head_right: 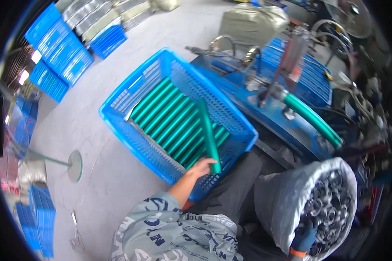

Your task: Assembling metal rings onto the ends of green tubes in a manufacturing environment.

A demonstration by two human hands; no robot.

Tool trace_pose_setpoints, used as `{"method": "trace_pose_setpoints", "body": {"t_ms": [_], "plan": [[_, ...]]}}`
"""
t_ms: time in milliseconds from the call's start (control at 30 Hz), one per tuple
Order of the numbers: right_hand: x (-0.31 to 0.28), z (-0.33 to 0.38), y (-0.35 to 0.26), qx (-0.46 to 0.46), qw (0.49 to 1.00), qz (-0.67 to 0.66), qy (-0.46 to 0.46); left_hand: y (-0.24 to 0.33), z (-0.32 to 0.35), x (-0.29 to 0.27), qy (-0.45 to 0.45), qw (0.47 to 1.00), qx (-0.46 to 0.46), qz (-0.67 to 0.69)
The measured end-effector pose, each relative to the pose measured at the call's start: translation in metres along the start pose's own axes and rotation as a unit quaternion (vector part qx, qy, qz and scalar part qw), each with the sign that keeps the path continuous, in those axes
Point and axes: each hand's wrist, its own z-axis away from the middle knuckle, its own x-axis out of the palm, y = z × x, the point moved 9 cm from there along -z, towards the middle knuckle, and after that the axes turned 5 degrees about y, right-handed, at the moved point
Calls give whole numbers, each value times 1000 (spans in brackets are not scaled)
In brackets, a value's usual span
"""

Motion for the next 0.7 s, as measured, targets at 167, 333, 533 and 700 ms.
{"method": "trace_pose_setpoints", "body": {"t_ms": [167, 333, 533, 700], "plan": [[-61, -2, -36, -47, 999, -14, -20, 120, 95, 118, -96, 970, 204, -88], [-122, 14, -24, -31, 996, -81, 31, 229, 136, 238, 31, 810, 462, -360], [-79, 37, 67, 311, 817, -452, 176, 127, 284, 418, -87, 561, 524, -634], [-80, 31, 15, 272, 495, -812, 149, 48, 315, 490, -229, 486, 493, -684]]}}
